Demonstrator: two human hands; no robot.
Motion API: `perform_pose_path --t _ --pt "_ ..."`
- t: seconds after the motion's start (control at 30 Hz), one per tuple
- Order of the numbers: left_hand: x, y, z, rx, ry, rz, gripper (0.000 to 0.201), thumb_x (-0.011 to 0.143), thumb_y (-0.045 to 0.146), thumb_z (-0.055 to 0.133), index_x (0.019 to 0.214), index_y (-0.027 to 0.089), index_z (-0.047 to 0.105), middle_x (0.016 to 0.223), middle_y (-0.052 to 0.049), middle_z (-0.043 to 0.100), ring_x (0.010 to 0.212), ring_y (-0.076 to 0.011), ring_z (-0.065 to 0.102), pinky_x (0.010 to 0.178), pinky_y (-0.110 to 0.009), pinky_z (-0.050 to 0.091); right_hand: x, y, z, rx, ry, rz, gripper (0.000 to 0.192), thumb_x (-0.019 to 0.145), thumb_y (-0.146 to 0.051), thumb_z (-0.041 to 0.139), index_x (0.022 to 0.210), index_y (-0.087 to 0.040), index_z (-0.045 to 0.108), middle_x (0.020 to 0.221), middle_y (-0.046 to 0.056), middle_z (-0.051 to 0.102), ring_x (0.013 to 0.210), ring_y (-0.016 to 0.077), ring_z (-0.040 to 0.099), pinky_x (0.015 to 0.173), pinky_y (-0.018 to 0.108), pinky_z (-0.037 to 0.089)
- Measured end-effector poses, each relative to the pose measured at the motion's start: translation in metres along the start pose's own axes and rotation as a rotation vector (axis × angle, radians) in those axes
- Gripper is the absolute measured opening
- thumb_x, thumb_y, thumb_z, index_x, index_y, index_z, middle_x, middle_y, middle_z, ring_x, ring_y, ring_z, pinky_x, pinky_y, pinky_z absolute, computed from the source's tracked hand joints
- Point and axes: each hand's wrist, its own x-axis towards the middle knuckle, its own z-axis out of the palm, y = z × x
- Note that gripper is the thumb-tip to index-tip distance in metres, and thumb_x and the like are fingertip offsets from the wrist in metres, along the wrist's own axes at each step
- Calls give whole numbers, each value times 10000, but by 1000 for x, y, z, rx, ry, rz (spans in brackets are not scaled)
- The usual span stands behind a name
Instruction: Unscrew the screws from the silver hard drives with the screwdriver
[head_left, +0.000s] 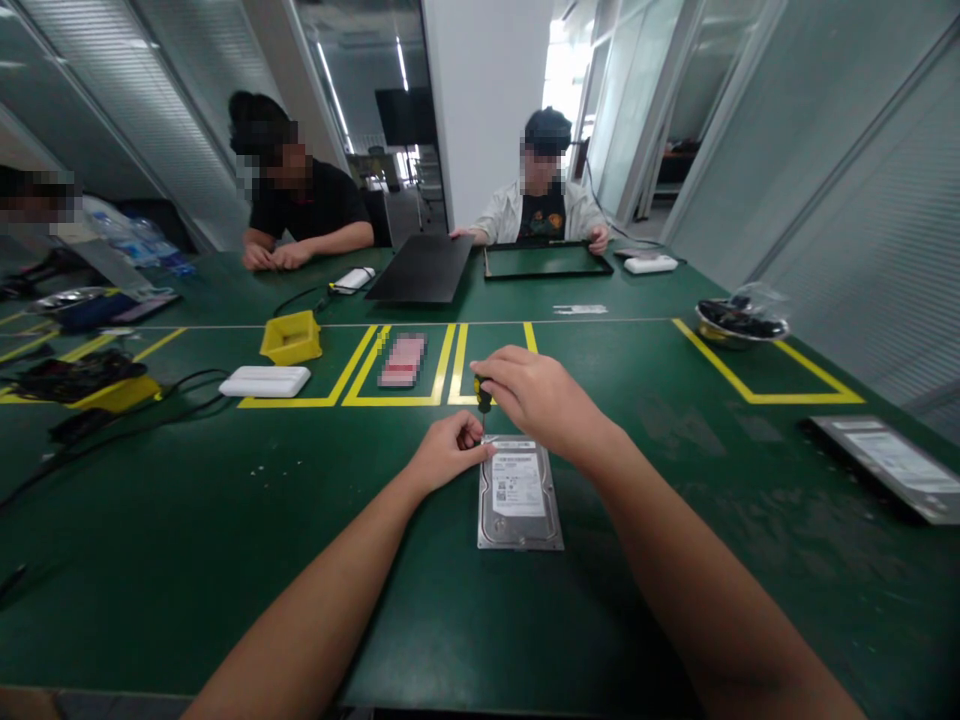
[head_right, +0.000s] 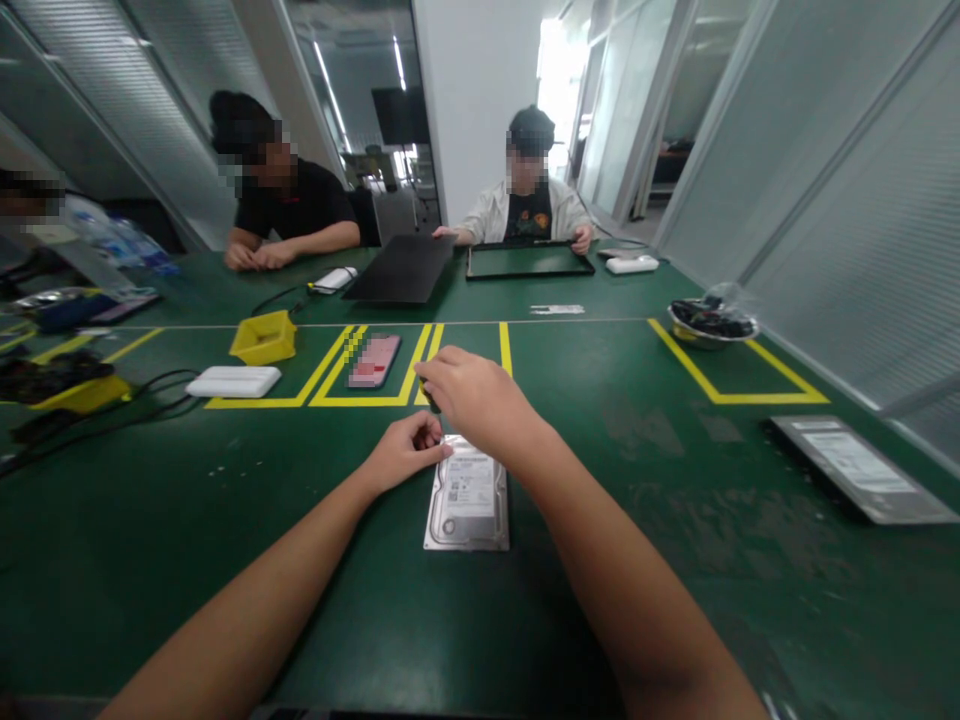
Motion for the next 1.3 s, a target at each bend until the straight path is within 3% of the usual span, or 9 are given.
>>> perform_pose_path --t 0.17,0.43,0.8,1.07,1.3 --pt "2 0 0 2 -8 5 305 756 395 732 842 161 556 712 28 540 625 -107 474 572 -224 384 1 -1 1 30 6 -7 285 975 -196 497 1192 -104 656 1161 104 646 1073 189 599 946 309 467" --pt "5 -2 -1 -7 -26 -28 305 735 380 750 841 161 565 707 30 544 626 -108 475 571 -222 373 8 3 1 -1 12 -10 204 959 -193 529 1039 -127 704 1049 79 683 1013 186 610 895 295 451" --pt "6 -7 1 -15 -23 -55 349 723 424 762 834 164 558 709 29 536 626 -109 470 570 -223 369 7 -7 -14 13 -108 -15 186 948 -158 549 1041 -111 703 1003 78 670 955 167 600 864 277 425" --pt "6 -6 1 -41 -27 -45 346 727 411 763 833 167 541 726 35 514 629 -103 452 573 -222 364 4 -6 -13 -59 -56 -5 192 960 -205 549 940 -120 720 960 84 613 923 161 558 813 271 415" --pt "7 -8 2 -37 -23 -32 342 732 409 757 833 167 536 723 41 477 628 -99 428 567 -218 351 6 -6 -4 7 6 -31 160 957 -185 546 936 -110 685 946 72 634 914 154 569 823 258 416"
